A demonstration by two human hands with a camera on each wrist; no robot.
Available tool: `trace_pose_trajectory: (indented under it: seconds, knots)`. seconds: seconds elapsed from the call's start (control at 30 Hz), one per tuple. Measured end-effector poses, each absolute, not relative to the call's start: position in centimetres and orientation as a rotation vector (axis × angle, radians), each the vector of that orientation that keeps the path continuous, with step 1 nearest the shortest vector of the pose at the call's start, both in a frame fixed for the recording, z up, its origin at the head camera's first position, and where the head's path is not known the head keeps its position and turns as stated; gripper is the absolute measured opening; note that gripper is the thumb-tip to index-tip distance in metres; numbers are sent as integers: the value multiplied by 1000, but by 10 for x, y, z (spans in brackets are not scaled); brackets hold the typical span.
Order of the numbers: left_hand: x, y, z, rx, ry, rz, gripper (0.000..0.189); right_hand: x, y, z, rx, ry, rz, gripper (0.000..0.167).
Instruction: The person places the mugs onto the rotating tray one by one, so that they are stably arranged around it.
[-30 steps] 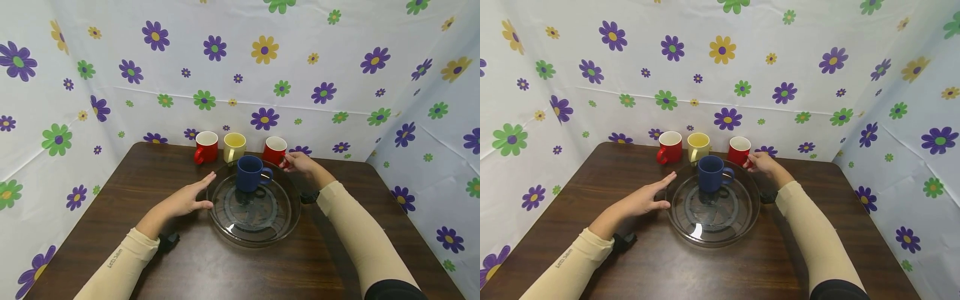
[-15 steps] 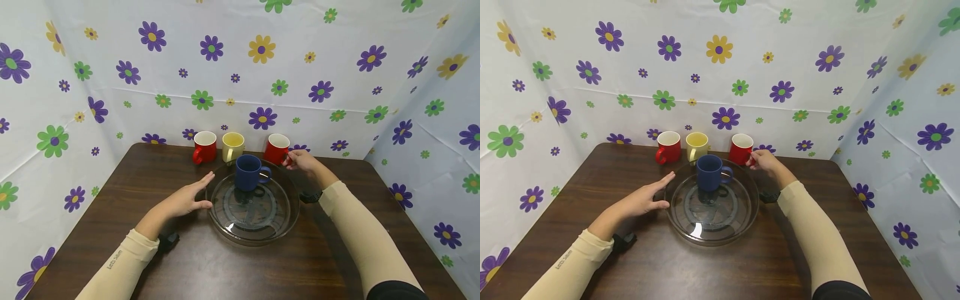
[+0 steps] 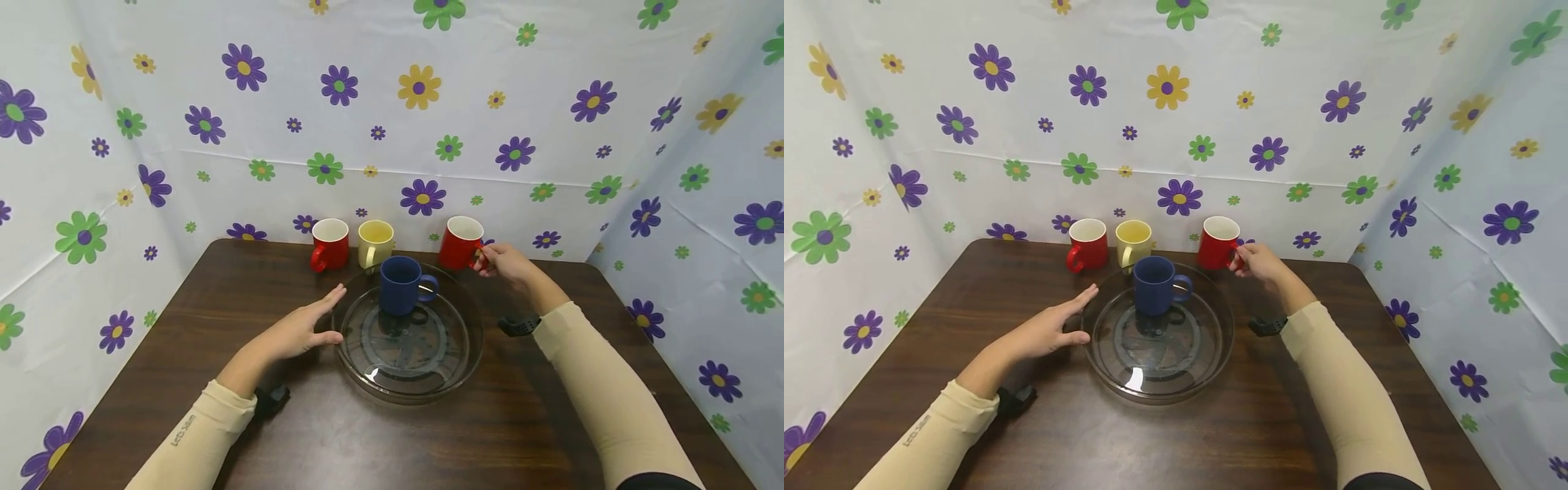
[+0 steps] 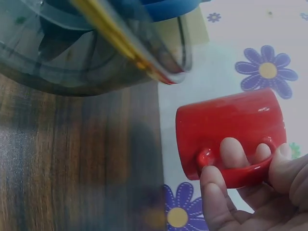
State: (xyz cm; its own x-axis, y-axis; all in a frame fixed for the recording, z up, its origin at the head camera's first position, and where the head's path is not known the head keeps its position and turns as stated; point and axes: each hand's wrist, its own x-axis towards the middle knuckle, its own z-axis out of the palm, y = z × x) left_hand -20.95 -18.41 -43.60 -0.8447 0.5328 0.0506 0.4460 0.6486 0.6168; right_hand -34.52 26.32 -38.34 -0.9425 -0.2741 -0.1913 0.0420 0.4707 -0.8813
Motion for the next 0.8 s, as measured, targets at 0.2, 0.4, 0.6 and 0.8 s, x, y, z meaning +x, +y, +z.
trace_pose_trajectory:
  seconds: [0.2,0.4,0.6,0.8]
  knots:
    - [-209,-184,-437,819,2738,972,93,-333,270,-370,-199,2458,-1458,38]
    - [-207,-184,-437,809,2734,984,92,-322,276,-357,-184,2502,-1464,38]
    - [-204,-185,-438,815,2738,988,92,-308,278,-339,-223,2516,-1494,36]
    - [-204,-184,-436,821,2729,1000,92,-292,279,-325,-268,2511,-1492,36]
